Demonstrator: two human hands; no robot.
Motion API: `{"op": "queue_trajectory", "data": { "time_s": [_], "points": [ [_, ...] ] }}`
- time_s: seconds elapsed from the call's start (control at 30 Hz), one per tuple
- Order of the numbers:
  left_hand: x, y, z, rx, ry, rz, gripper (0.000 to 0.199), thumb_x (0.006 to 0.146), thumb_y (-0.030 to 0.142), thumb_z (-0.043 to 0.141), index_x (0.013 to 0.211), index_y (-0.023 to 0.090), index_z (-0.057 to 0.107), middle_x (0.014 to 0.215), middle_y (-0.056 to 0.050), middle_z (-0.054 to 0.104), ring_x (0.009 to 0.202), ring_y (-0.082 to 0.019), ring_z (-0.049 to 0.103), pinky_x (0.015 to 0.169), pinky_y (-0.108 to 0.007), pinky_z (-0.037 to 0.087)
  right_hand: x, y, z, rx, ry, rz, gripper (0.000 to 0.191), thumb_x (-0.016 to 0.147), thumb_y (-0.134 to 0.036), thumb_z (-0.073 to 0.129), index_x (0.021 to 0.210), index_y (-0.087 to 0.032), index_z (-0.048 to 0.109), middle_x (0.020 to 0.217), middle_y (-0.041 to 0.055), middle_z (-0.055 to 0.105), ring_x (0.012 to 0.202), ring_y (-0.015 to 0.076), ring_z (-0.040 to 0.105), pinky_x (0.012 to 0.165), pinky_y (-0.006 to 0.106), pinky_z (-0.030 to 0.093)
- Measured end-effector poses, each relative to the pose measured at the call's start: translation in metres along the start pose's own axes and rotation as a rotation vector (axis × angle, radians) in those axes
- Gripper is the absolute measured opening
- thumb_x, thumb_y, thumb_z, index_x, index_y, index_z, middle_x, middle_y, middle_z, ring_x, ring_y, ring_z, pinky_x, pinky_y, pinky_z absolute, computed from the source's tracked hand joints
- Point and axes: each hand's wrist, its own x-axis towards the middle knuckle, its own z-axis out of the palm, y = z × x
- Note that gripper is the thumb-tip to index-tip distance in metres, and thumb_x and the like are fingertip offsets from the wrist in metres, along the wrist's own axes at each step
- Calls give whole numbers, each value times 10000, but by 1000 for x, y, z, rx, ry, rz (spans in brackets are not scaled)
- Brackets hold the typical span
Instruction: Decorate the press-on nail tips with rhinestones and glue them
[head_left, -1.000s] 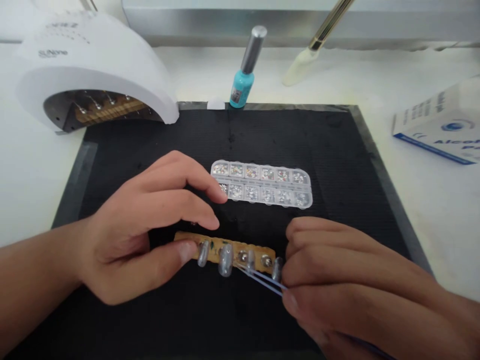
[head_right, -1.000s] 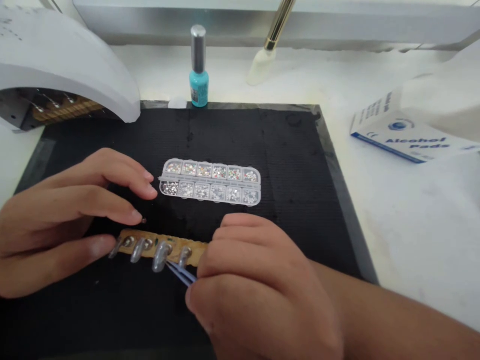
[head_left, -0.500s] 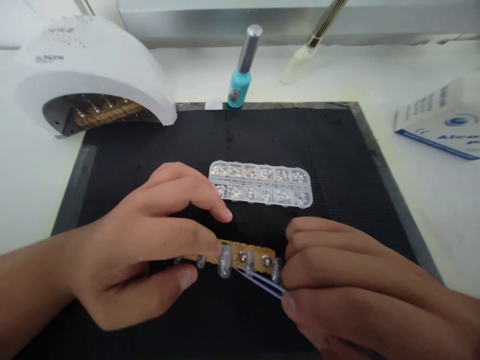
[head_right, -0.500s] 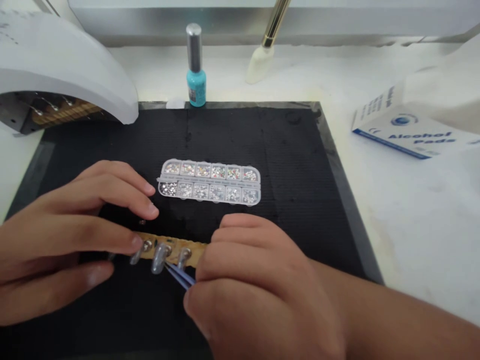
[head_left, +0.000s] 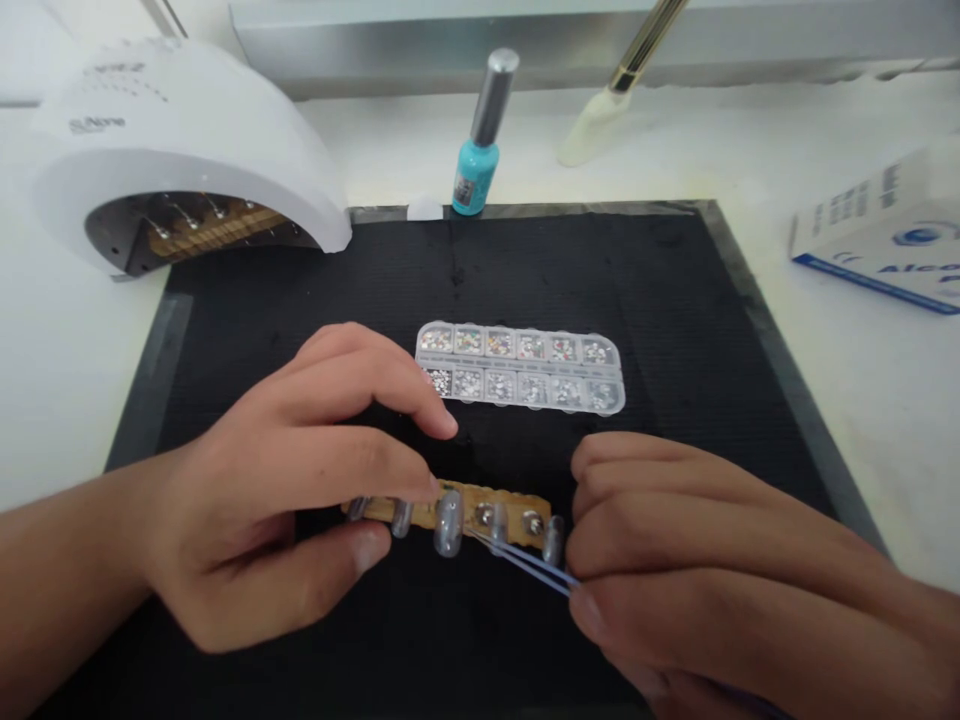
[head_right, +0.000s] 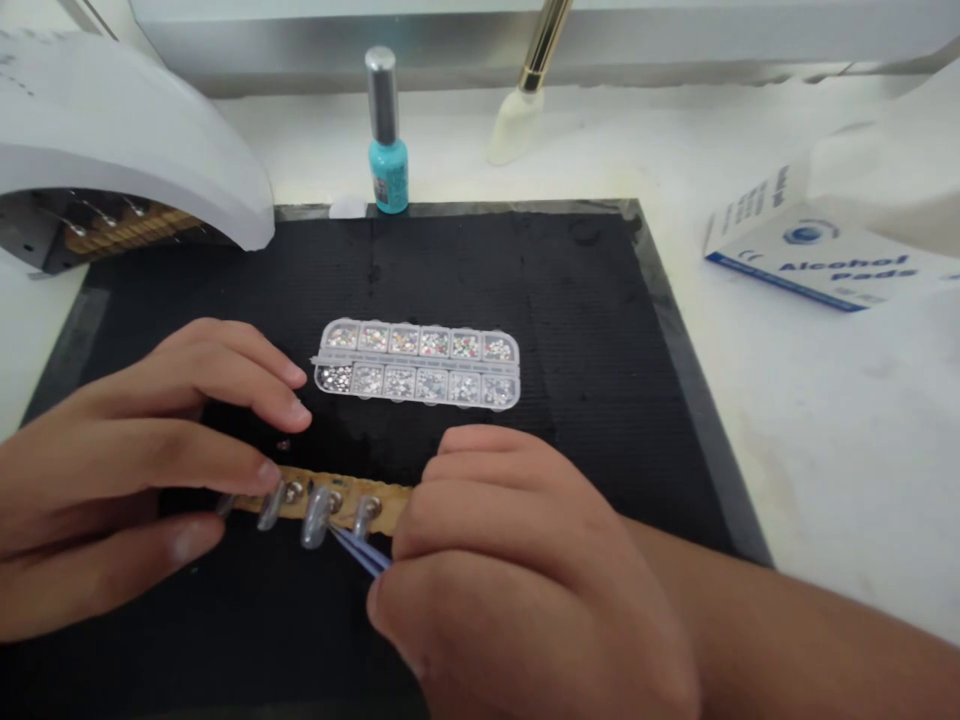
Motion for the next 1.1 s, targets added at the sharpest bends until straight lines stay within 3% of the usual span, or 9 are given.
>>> {"op": "queue_trajectory", "data": {
  "time_s": [0.1, 0.2, 0.33, 0.5, 0.67, 0.8, 0.97, 1.1],
  "points": [
    [1, -1, 0, -8, 2, 15, 286, 777, 106, 547, 1024, 203, 654, 1164, -83, 641, 1146, -271, 582, 1010, -463, 469, 4, 0, -1, -15, -11, -5, 159, 912, -407, 649, 838, -269, 679, 728, 1, 676, 729, 158, 696, 812, 306, 624],
    [2, -2, 0, -3, 10, 54, 287, 771, 98, 545, 1021, 181, 659, 1168, -82, 625, 1145, -255, 579, 1006, -437, 464, 12, -3, -1, -19, 6, 0, 117, 934, -266, 617, 825, -261, 660, 733, -16, 690, 721, 136, 699, 883, 302, 604],
    [2, -3, 0, 7, 16, 72, 283, 772, 96, 540, 1018, 170, 659, 1167, -79, 613, 1148, -248, 577, 1006, -428, 459, 17, -3, 5, 50, 82, 18, 211, 941, -95, 548, 791, -229, 611, 725, -56, 693, 682, 76, 685, 1012, 265, 534],
    [2, -3, 0, 2, 25, 75, 287, 771, 97, 541, 1024, 166, 658, 1164, -79, 614, 1142, -243, 581, 1006, -416, 467, 17, 1, 13, 63, 221, -47, 267, 995, -144, 479, 775, -240, 597, 701, -78, 679, 629, 55, 667, 1016, 246, 525],
    [2, -4, 1, 2, 33, 75, 290, 762, 105, 548, 1023, 166, 658, 1167, -78, 613, 1139, -249, 583, 1005, -423, 471, 18, -4, 3, -21, 97, -1, 252, 929, -91, 533, 763, -253, 632, 714, -62, 687, 647, 93, 688, 940, 282, 585],
    [2, -4, 1, 6, 37, 75, 287, 765, 109, 545, 1025, 166, 655, 1165, -75, 609, 1133, -246, 583, 1002, -421, 472, 18, -7, 0, -4, 69, 24, 228, 925, -81, 550, 796, -244, 642, 747, -48, 702, 684, 103, 702, 973, 306, 574],
    [1, -4, 1, 6, 41, 78, 289, 764, 109, 549, 1027, 167, 655, 1169, -77, 605, 1139, -246, 582, 999, -419, 475, 20, -4, 5, 56, 212, -41, 272, 983, -104, 491, 760, -221, 596, 701, -76, 664, 644, 41, 662, 1055, 223, 481],
    [1, -4, 2, 11, 52, 74, 291, 763, 115, 546, 1026, 173, 657, 1160, -81, 622, 1120, -257, 597, 979, -437, 489, 17, 0, 10, 48, 123, 30, 225, 964, -101, 527, 796, -228, 606, 727, -69, 693, 680, 59, 682, 1033, 245, 513]
  ]
}}
